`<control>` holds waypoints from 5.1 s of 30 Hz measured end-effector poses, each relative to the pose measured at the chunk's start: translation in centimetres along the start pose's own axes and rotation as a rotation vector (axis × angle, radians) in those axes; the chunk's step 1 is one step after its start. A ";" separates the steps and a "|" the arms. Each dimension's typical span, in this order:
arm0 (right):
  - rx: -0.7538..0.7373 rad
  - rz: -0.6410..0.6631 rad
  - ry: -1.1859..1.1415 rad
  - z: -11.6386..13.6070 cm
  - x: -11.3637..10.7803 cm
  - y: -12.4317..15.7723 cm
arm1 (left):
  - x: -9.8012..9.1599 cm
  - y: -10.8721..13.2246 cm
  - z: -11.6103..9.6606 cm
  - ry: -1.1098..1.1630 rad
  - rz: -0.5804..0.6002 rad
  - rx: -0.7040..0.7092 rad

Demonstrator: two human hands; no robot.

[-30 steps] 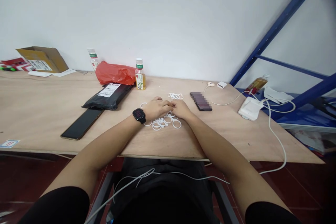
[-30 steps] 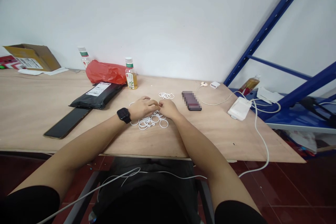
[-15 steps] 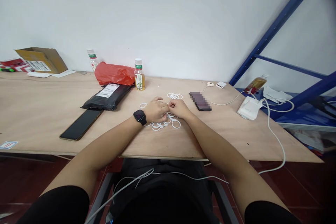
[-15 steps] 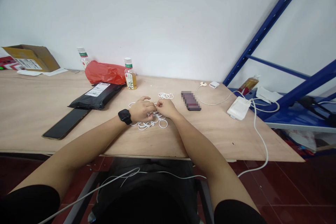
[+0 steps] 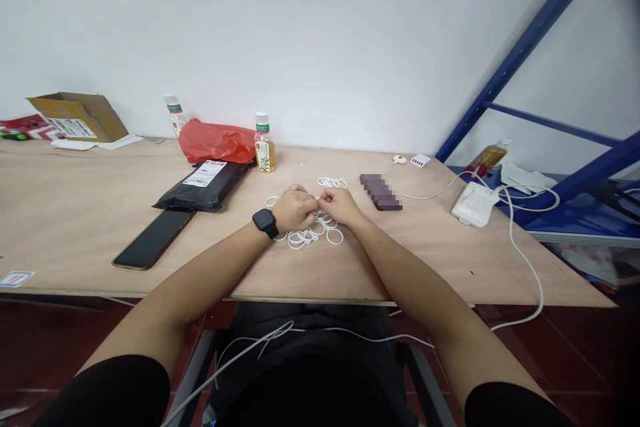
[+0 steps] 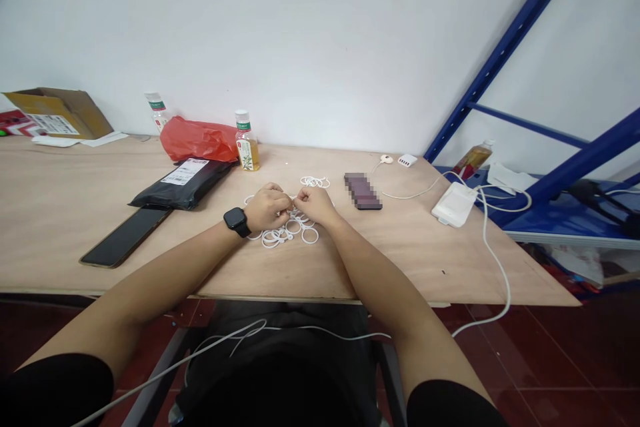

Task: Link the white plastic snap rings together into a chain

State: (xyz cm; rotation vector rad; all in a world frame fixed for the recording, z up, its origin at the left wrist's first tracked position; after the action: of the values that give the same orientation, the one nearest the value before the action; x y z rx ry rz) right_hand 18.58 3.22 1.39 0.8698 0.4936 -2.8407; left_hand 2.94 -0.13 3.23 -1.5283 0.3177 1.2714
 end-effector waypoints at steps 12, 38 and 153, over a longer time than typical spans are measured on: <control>0.194 -0.373 0.201 -2.8 -3.8 -1.4 | -0.3 0.5 1.4 -0.121 0.185 -0.305; -0.215 0.249 0.230 -0.6 -0.2 0.0 | 0.6 1.1 2.2 0.008 0.272 -0.395; -0.395 0.017 0.107 1.9 -1.3 0.8 | 0.4 0.9 2.5 0.165 0.073 -0.348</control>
State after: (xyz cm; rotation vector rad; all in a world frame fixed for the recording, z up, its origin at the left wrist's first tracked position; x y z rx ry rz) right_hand 18.83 1.87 3.45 0.9378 1.0107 -2.5534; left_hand 1.08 1.74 2.80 -1.9397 0.2692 1.3083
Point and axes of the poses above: each hand's wrist, its own y-axis away from the middle knuckle, its own x-axis out of the palm, z = x × y, the point moved 3 cm from there along -y, towards the middle knuckle, and after that the axes turned 6 degrees about -y, right-handed, at the moved point
